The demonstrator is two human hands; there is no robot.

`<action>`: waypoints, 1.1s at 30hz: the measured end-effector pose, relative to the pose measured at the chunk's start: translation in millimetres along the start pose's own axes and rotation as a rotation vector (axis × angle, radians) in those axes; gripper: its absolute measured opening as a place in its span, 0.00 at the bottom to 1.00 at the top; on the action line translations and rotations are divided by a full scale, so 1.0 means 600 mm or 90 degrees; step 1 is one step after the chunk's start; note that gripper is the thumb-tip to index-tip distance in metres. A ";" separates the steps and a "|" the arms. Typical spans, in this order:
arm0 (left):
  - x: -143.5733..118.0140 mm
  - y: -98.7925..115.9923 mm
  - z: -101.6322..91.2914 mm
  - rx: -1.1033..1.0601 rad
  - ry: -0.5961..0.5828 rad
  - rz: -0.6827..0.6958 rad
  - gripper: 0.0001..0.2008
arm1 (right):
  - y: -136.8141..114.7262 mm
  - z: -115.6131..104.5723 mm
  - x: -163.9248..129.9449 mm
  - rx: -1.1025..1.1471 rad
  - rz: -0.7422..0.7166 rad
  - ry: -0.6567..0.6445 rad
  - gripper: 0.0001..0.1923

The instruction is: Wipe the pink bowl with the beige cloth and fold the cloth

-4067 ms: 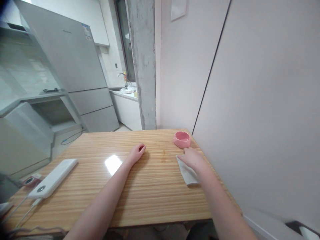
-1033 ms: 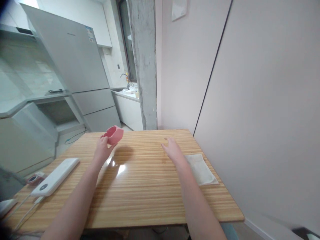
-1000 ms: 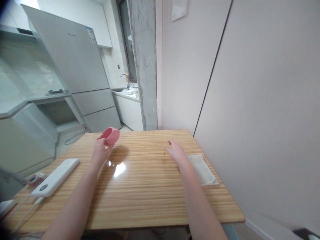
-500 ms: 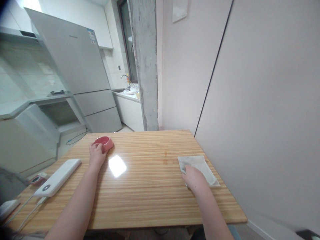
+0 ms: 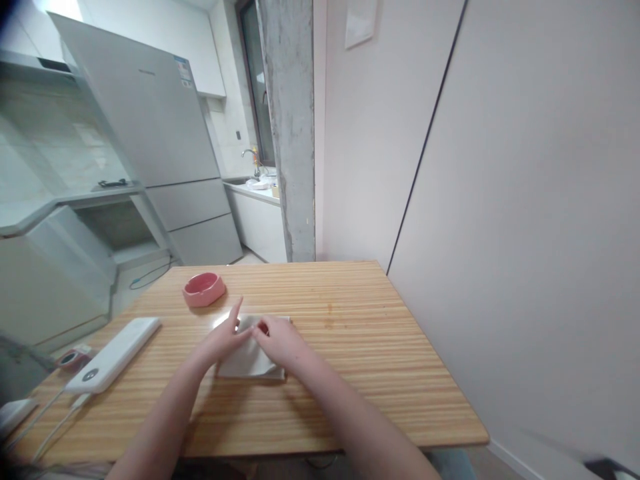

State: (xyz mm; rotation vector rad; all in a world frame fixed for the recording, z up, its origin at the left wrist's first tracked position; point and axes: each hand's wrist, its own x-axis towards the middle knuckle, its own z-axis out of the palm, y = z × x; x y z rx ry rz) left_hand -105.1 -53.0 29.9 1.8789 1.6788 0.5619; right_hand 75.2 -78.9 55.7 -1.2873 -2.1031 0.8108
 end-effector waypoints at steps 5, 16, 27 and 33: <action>-0.038 -0.073 -0.031 0.207 0.110 -0.041 0.35 | 0.042 -0.051 0.037 -0.097 0.052 0.105 0.08; -0.067 -0.138 -0.059 0.342 0.111 -0.062 0.28 | 0.195 -0.037 0.065 -0.125 0.107 0.115 0.08; 0.008 0.060 -0.005 0.141 0.071 0.012 0.16 | 0.199 -0.026 0.071 -0.011 0.107 0.208 0.11; 0.103 0.148 0.110 0.103 0.058 0.100 0.15 | 0.215 -0.026 0.073 0.059 0.058 0.222 0.18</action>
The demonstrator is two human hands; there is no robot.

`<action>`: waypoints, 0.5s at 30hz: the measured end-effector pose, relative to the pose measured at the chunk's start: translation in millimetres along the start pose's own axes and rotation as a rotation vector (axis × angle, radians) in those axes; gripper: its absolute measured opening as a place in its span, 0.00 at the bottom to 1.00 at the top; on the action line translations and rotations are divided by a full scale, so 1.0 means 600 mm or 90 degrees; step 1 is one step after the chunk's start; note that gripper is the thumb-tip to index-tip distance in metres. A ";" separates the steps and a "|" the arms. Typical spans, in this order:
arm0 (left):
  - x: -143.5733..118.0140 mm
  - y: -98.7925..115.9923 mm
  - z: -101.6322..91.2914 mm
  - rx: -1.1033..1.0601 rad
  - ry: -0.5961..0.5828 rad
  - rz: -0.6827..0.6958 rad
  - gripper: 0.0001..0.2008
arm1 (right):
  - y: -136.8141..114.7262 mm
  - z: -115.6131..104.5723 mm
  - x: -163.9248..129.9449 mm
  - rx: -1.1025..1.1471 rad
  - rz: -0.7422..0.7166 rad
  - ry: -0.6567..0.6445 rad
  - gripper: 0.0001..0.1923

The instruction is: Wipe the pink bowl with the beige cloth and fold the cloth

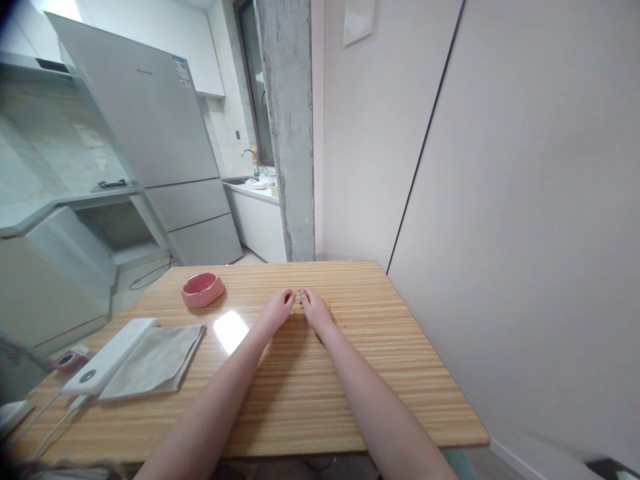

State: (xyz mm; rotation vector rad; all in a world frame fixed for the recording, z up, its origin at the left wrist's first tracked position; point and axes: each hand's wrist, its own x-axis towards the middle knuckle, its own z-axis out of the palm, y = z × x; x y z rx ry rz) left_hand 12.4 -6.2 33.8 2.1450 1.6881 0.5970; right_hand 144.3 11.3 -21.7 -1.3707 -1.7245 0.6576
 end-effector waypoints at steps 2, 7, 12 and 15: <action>0.008 -0.001 0.032 -0.017 0.022 0.024 0.16 | -0.001 0.000 -0.001 -0.026 -0.032 -0.045 0.19; 0.006 -0.024 0.056 -0.066 -0.031 0.064 0.14 | -0.013 -0.001 -0.006 -0.126 -0.038 -0.107 0.17; 0.009 -0.032 0.050 -0.064 -0.033 0.065 0.16 | -0.012 -0.001 -0.007 -0.111 -0.056 -0.098 0.18; 0.008 -0.030 0.051 -0.052 -0.037 0.060 0.17 | -0.008 0.001 -0.006 -0.103 -0.053 -0.094 0.18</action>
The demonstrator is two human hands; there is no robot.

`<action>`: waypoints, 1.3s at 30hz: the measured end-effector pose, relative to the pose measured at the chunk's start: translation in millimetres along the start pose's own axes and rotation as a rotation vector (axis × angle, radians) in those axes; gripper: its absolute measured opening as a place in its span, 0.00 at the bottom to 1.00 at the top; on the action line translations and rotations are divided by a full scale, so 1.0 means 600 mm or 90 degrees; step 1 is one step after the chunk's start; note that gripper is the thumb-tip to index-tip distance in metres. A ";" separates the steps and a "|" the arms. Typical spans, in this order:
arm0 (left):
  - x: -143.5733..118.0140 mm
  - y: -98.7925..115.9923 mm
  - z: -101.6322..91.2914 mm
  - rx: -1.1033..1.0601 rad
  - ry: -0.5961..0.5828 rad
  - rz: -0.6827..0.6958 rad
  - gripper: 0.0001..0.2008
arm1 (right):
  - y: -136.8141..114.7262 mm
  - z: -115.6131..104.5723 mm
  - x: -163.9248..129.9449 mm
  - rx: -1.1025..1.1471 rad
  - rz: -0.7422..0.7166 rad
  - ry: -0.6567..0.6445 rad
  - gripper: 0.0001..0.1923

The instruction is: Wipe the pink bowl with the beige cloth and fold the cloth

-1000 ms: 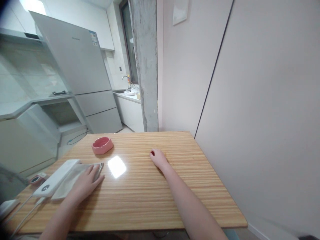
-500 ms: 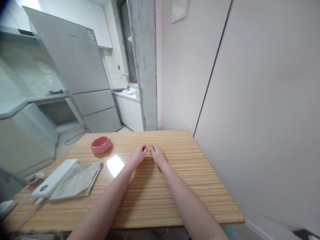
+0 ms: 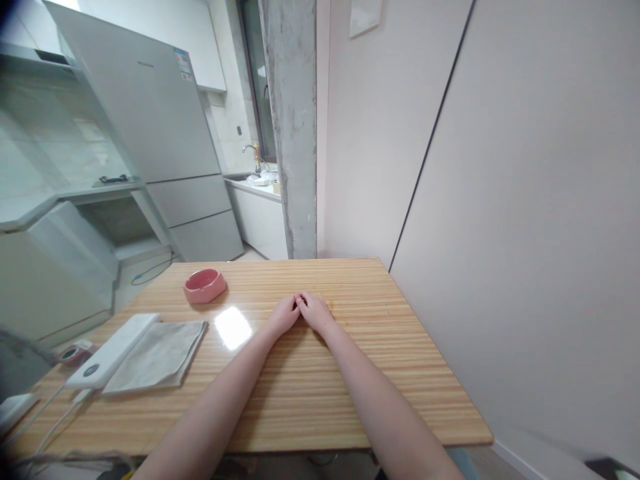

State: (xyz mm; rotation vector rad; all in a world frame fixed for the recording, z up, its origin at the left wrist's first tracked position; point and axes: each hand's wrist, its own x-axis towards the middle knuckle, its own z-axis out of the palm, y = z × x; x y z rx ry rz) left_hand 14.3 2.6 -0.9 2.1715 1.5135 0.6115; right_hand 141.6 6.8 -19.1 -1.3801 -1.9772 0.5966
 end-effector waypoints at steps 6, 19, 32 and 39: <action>0.001 0.005 0.011 -0.006 -0.008 -0.008 0.16 | 0.011 0.005 0.004 0.028 -0.015 0.006 0.17; -0.060 -0.171 -0.232 0.250 0.460 -0.349 0.22 | 0.027 0.018 0.012 0.151 0.069 0.091 0.32; -0.029 -0.140 -0.167 0.145 0.392 0.057 0.03 | 0.038 0.016 0.027 0.395 0.133 0.306 0.29; -0.016 -0.035 -0.058 0.022 0.170 0.246 0.08 | 0.027 0.005 0.022 0.474 0.075 0.334 0.27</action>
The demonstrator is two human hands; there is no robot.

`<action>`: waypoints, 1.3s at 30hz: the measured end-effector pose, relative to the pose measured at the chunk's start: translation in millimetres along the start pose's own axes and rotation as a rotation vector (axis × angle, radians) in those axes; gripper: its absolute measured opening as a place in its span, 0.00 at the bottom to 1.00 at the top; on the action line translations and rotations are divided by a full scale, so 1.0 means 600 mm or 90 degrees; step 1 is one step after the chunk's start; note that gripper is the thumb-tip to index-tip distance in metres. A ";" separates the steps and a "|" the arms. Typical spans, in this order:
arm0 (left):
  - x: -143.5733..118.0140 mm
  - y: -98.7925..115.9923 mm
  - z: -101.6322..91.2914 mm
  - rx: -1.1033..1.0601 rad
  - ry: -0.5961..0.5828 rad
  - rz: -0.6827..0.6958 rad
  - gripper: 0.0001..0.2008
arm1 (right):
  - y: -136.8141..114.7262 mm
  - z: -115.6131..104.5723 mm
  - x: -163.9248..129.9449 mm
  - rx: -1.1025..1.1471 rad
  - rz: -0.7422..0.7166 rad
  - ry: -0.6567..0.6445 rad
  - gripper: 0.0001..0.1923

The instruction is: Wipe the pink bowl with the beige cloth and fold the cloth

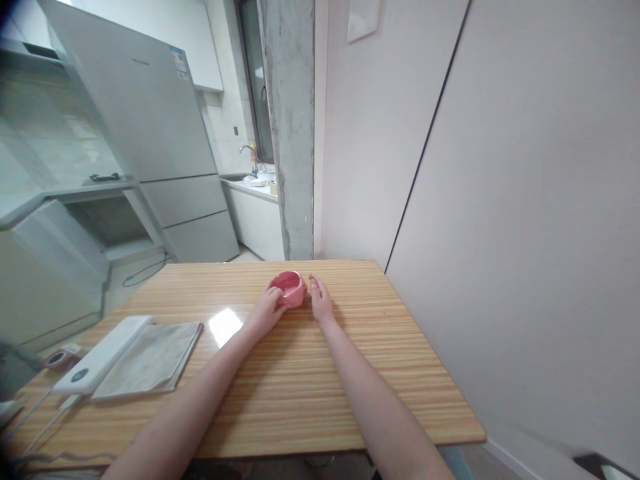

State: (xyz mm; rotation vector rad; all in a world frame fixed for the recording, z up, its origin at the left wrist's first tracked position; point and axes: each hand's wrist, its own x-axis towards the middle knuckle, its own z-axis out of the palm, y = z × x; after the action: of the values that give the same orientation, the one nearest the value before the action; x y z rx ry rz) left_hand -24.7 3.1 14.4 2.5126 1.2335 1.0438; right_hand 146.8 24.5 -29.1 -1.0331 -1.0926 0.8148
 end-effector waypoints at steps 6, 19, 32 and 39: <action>-0.011 0.000 0.018 0.013 -0.058 0.032 0.07 | 0.007 0.008 0.004 -0.054 -0.029 -0.049 0.23; -0.107 -0.059 -0.230 0.255 0.224 -0.475 0.21 | 0.014 0.004 0.001 -0.123 -0.040 -0.109 0.26; -0.176 -0.083 -0.192 0.229 -0.164 -0.310 0.25 | 0.037 0.010 0.014 -0.077 -0.022 -0.090 0.33; -0.142 -0.078 -0.218 0.319 -0.238 -0.505 0.24 | -0.016 0.000 -0.003 -0.210 -0.106 -0.038 0.28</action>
State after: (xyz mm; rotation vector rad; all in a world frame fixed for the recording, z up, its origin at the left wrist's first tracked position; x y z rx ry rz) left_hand -174.9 -50.1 48.0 1.9781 2.2501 0.0795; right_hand 146.7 19.9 -20.7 -1.1773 -1.3759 0.5441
